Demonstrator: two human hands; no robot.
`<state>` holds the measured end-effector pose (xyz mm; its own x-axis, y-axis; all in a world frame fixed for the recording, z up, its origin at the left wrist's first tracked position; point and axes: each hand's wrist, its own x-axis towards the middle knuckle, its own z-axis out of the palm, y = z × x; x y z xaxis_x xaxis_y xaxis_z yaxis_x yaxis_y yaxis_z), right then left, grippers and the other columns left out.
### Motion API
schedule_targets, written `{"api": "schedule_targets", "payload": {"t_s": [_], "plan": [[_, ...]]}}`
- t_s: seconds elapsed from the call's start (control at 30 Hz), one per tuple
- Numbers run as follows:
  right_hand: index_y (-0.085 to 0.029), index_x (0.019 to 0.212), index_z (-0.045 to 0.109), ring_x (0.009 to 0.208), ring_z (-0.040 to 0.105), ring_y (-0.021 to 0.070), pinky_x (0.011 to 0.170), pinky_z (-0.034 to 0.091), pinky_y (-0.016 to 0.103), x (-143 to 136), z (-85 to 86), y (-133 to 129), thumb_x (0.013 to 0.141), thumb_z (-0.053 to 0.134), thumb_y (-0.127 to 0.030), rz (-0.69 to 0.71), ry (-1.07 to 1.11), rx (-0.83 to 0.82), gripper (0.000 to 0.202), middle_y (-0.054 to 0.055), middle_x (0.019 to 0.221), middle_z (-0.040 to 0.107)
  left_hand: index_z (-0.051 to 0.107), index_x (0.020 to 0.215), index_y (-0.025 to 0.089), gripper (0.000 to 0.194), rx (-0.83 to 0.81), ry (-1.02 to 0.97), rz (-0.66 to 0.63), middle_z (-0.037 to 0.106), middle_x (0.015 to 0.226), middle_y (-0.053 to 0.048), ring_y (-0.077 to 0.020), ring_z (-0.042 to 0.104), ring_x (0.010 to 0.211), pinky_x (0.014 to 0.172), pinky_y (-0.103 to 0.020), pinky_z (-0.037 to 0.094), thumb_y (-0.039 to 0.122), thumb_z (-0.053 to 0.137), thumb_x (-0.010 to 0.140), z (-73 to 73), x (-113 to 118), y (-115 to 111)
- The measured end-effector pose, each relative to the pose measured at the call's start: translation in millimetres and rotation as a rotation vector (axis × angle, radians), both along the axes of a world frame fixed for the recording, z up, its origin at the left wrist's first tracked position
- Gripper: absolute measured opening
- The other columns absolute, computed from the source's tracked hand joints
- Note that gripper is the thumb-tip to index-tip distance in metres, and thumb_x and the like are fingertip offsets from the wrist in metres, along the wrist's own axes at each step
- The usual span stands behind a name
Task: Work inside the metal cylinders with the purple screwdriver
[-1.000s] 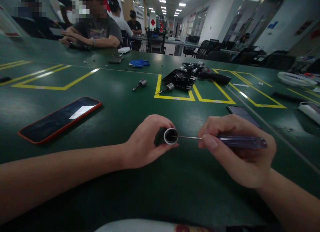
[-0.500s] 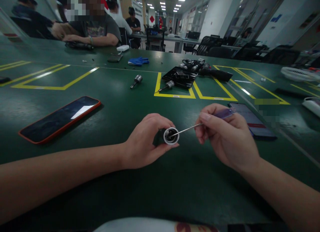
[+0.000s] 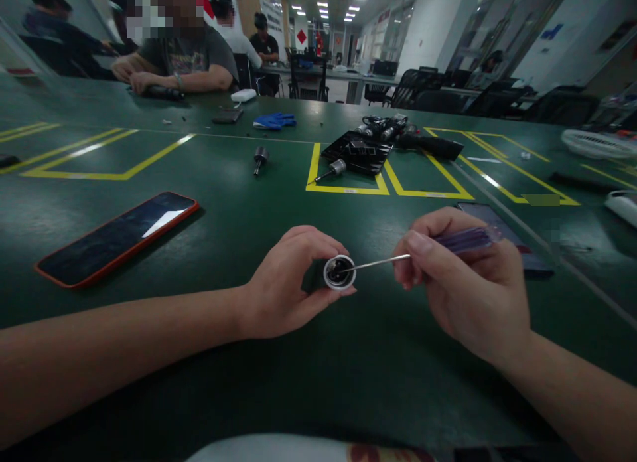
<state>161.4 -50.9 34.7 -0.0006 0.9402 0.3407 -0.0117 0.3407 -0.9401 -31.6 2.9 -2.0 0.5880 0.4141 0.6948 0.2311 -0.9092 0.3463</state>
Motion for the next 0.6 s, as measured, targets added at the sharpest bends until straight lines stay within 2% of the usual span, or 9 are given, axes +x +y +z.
{"api": "schedule_targets", "payload": {"t_s": [0.13,0.23,0.33,0.47,0.6], "plan": [[-0.02,0.072,0.057,0.052,0.052,0.0098,0.042,0.036,0.022,0.7,-0.8,-2.7,0.081,0.059,-0.027,0.029,-0.076,0.013,0.011,-0.003,0.056,0.055,0.044,0.093,0.019,0.034,0.028,0.004,-0.016,0.063,0.088,-0.002,-0.015,0.062,0.084,0.085,-0.036,0.045,0.022,0.07,0.071,-0.8,0.3,0.2],[-0.02,0.072,0.057,0.051,0.052,0.009,0.043,0.039,0.02,1.4,-1.2,-0.2,0.081,0.059,-0.027,0.06,-0.062,-0.02,0.011,-0.003,0.056,0.056,0.044,0.093,0.02,0.033,0.038,0.009,-0.022,0.063,0.088,-0.001,-0.0145,0.062,0.082,0.086,-0.036,0.044,0.023,0.069,0.072,-0.6,0.8,-0.3],[-0.019,0.071,0.056,0.047,0.053,0.0085,0.041,0.042,0.019,0.9,-1.9,5.0,0.08,0.059,-0.026,0.09,0.048,-0.12,0.012,-0.003,0.055,0.058,0.044,0.092,0.019,0.032,0.039,0.01,-0.011,0.063,0.087,-0.001,-0.0145,0.062,0.082,0.085,-0.035,0.045,0.022,0.069,0.072,0.2,0.9,-0.9],[-0.017,0.068,0.054,0.041,0.052,0.0082,0.038,0.042,0.017,-2.3,-2.6,11.1,0.078,0.059,-0.023,0.054,0.215,-0.273,0.013,-0.002,0.05,0.058,0.045,0.092,0.019,0.031,0.008,-0.002,0.014,0.063,0.087,-0.002,-0.0159,0.062,0.084,0.084,-0.037,0.046,0.02,0.068,0.072,0.3,0.1,-0.6],[-0.017,0.068,0.053,0.041,0.051,0.0074,0.038,0.043,0.016,-5.1,-3.8,12.9,0.078,0.058,-0.023,0.036,0.284,-0.345,0.013,-0.002,0.05,0.059,0.045,0.092,0.019,0.032,-0.003,-0.006,0.016,0.063,0.088,-0.002,-0.0164,0.062,0.085,0.083,-0.038,0.046,0.019,0.068,0.071,-0.4,-0.4,-0.1]]}}
